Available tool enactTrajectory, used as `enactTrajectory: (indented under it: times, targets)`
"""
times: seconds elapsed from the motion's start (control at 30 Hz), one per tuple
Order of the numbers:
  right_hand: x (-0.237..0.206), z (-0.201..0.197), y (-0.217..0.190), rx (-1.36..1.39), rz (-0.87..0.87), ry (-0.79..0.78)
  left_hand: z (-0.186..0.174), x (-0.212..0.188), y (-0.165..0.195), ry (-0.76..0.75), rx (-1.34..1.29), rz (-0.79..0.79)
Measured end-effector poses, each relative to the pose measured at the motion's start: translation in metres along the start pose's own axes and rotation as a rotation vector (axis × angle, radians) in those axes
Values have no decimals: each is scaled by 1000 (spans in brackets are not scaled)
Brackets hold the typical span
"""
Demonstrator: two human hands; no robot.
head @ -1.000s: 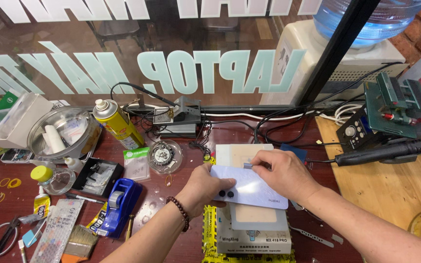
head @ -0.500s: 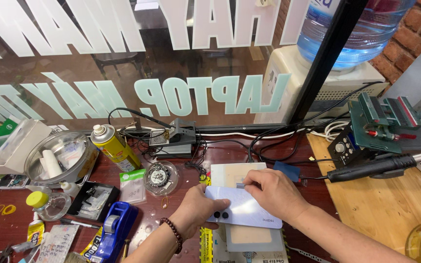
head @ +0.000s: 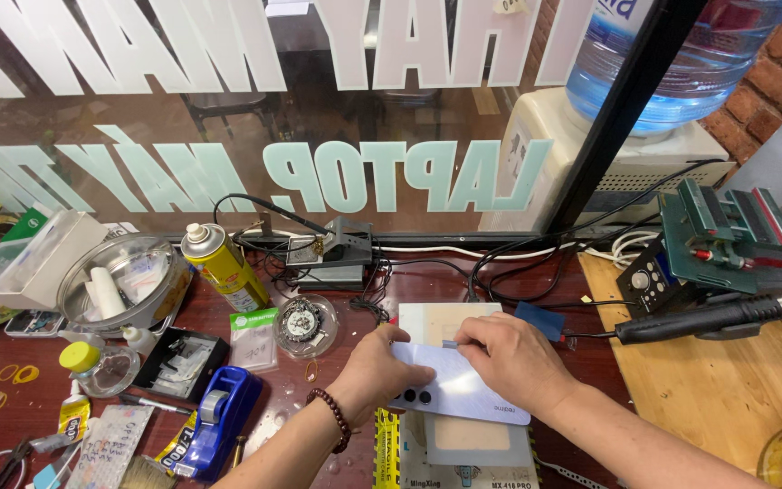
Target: The person aligns a light blue phone back cover over the phone body on the workbench, presses it into place, and runs a small tool along the edges to seat it. They briefly work on the phone screen, apply liquid from a small bottle, and repeatedly press and reposition the back cover to secure it.
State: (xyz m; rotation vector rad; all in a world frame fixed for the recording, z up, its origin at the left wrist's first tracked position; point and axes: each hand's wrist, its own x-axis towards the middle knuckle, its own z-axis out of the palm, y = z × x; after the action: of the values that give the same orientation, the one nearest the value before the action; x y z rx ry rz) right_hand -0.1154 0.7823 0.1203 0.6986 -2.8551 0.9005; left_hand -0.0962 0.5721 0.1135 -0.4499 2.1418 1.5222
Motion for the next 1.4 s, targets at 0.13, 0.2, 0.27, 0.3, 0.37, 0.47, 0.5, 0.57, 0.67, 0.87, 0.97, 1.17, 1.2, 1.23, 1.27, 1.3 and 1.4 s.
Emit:
enactTrajectory:
  times: [0.13, 0.2, 0.27, 0.3, 0.37, 0.47, 0.5, 0.57, 0.67, 0.87, 0.97, 1.17, 1.2, 1.23, 1.27, 1.3, 1.4]
  targets:
    - [-4, 4, -2, 25, -170, 133, -1, 10, -5, -35, 48, 80]
    - [-1, 4, -2, 56, -92, 111, -2, 17, -6, -40, 49, 86]
    - [4, 3, -1, 80, 122, -42, -2, 20, -9, -42, 78, 87]
    - [4, 1, -1, 86, 232, -115, -1, 21, -9, -53, 85, 103]
    - [2, 0, -3, 35, 38, -3, -3, 22, -10, -57, 93, 127]
    - [-6, 2, -8, -28, -146, 69, -7, 20, -9, -69, 123, 135]
    - [-8, 3, -10, -51, -184, 83, -9, 19, -9, -79, 108, 126]
    - [-10, 4, -13, -33, -143, 79, -11, 16, -8, -106, 78, 113]
    - [-7, 4, -15, -31, -62, 61, -10, 14, -7, -109, 85, 96]
    - [-5, 5, -14, -47, 3, 49, -9, 19, -10, -110, 104, 127]
    - [-7, 6, -14, -51, -51, 85, -8, 22, -12, -131, 65, 120]
    - [-10, 9, -14, -32, -41, 134, -5, 20, -13, -141, -22, 92]
    - [-11, 10, -14, -21, -17, 136, -5, 19, -14, -156, -56, 72]
    - [-12, 11, -14, -32, -38, 139, -7, 18, -14, -171, -90, 51]
    - [-13, 12, -13, -45, -59, 140, -8, 17, -16, -188, -126, 29]
    - [-14, 12, -13, -59, -84, 145, -8, 17, -17, -202, -165, 25]
    - [-17, 14, -12, -106, -131, 150, -6, 18, -20, -220, -260, 6]
